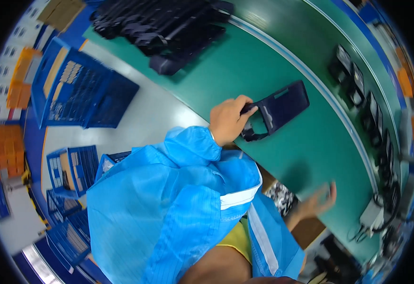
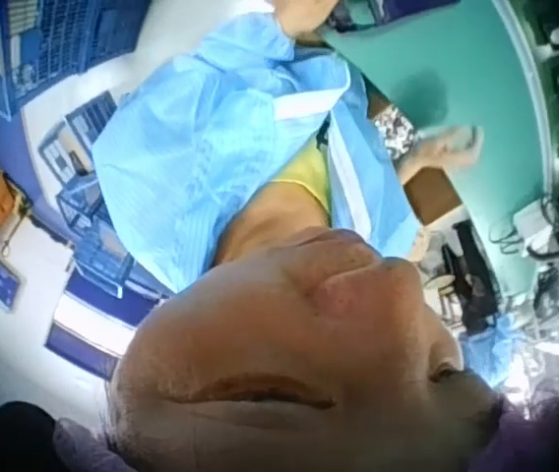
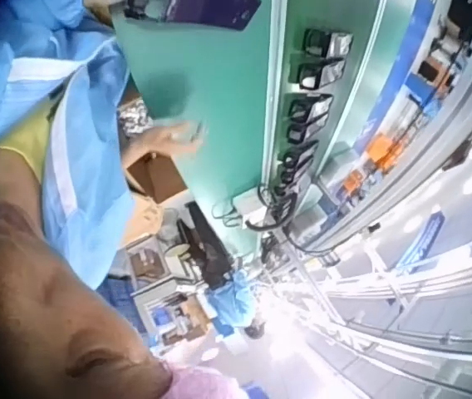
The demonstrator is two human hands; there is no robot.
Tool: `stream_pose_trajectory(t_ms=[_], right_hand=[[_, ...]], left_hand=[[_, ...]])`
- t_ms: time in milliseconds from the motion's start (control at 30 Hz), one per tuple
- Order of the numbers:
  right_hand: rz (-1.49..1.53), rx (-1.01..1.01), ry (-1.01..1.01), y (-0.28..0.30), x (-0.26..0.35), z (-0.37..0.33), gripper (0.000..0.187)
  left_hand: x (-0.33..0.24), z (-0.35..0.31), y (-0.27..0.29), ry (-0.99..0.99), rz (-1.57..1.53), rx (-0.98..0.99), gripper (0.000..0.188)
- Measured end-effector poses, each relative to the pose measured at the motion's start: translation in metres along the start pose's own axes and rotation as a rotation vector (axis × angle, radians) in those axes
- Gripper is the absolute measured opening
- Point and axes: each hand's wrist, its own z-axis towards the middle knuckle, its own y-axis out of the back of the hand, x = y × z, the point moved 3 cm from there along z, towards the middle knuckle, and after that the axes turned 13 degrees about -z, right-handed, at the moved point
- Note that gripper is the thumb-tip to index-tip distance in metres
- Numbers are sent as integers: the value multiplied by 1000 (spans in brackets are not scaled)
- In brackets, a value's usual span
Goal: The person assembles plastic casings for electronic components by hand, taking them from a storage bin and fitting them together.
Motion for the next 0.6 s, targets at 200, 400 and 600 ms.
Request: stream_pose_trajectory(t_ms=[200,400,600], right_hand=[[9,414,625,-85,113,1,24],[281,368,399,-90,105,-1,8],[719,309,-387,-83,46,-2,23]], left_hand=[[-7,-3,-40,-370,358,84,16],[-9,-8,-42,-426,403,101,15],[-9,-5,-14,-521,374,4,50]])
